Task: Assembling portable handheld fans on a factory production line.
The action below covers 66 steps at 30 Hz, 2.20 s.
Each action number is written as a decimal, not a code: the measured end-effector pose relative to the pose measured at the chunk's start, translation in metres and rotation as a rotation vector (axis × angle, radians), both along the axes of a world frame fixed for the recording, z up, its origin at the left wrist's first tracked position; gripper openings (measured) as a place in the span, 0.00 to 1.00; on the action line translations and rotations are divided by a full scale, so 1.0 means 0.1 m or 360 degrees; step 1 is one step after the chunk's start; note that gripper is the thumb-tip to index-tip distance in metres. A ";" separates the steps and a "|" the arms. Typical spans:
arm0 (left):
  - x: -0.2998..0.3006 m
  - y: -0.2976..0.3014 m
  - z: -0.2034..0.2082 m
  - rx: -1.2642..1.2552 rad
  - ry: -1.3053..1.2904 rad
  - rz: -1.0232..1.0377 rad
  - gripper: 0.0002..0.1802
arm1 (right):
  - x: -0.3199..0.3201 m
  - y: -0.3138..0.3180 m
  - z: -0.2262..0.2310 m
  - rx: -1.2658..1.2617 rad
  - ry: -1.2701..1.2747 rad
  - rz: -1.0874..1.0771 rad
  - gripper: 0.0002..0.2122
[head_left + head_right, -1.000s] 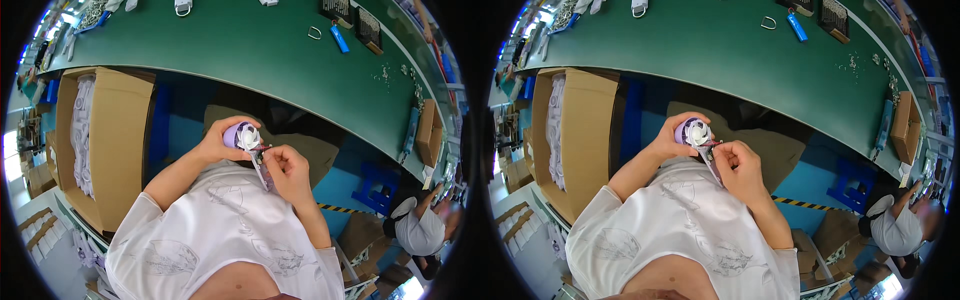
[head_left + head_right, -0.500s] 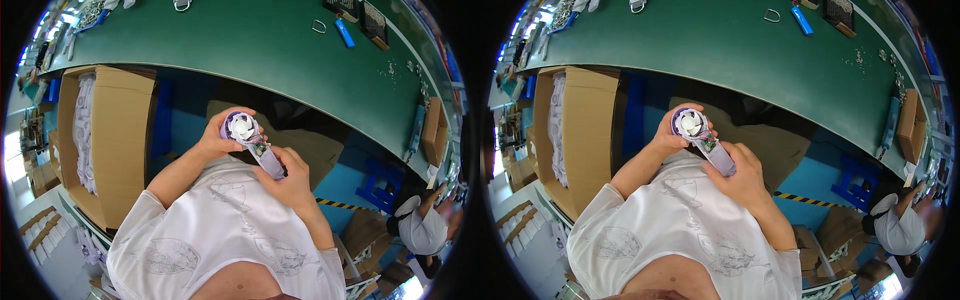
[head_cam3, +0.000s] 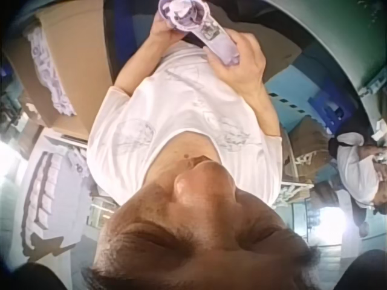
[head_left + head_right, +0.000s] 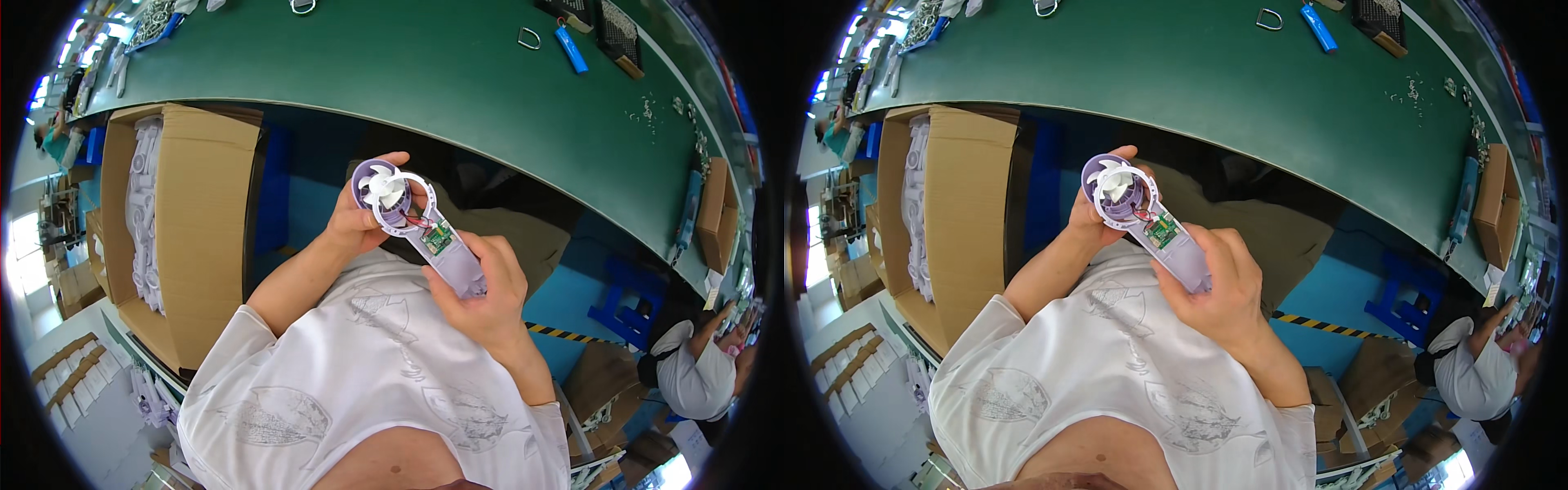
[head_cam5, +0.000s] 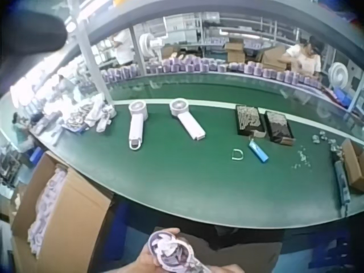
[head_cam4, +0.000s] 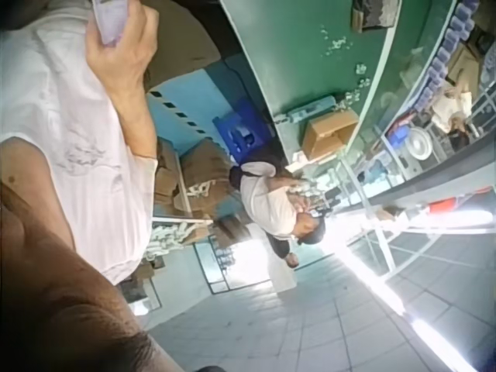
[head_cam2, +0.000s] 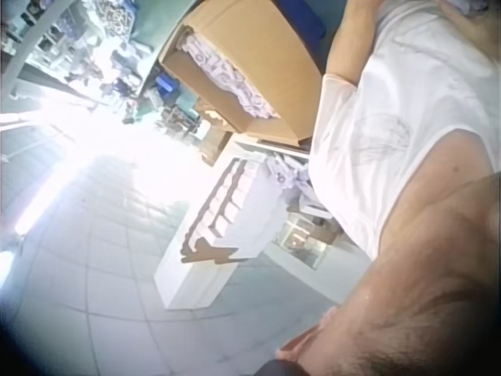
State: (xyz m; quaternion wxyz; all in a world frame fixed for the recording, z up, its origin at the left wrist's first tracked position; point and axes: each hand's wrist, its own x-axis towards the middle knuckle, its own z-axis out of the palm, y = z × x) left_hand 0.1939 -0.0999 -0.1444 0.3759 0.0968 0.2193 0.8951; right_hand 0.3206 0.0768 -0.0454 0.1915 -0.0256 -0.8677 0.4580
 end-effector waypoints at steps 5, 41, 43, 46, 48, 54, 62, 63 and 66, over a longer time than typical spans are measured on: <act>-0.03 0.02 0.03 0.0061 -0.0027 0.0094 0.48 | 0.00 0.01 -0.02 -0.0055 -0.0038 -0.0005 0.23; -0.69 0.09 0.92 -0.0008 -0.0093 0.0722 0.29 | -0.34 0.09 -0.18 -0.0238 0.0212 -0.0221 0.23; -0.87 0.21 1.09 -0.0276 0.0072 0.0808 0.28 | -0.38 0.19 -0.13 -0.0127 0.0213 -0.0299 0.23; -1.21 0.40 1.24 -0.0691 0.0360 0.0901 0.33 | -0.48 0.26 -0.01 -0.0094 0.0191 -0.0430 0.22; -1.42 0.49 1.27 -0.0944 0.0582 0.0952 0.36 | -0.55 0.32 0.04 0.0139 0.0338 -0.0476 0.22; -1.93 0.70 1.18 -0.1734 0.1399 0.1006 0.39 | -0.61 0.46 0.22 0.0252 0.0522 -0.0576 0.22; -2.03 0.82 1.14 -0.2190 0.2293 0.1229 0.40 | -0.61 0.58 0.40 0.0298 0.0506 -0.0661 0.21; -2.04 0.83 1.15 -0.2205 0.2366 0.1213 0.40 | -0.62 0.59 0.41 0.0304 0.0498 -0.0660 0.21; -2.11 0.84 1.14 -0.2329 0.2435 0.1131 0.41 | -0.62 0.61 0.45 0.0307 0.0480 -0.0660 0.21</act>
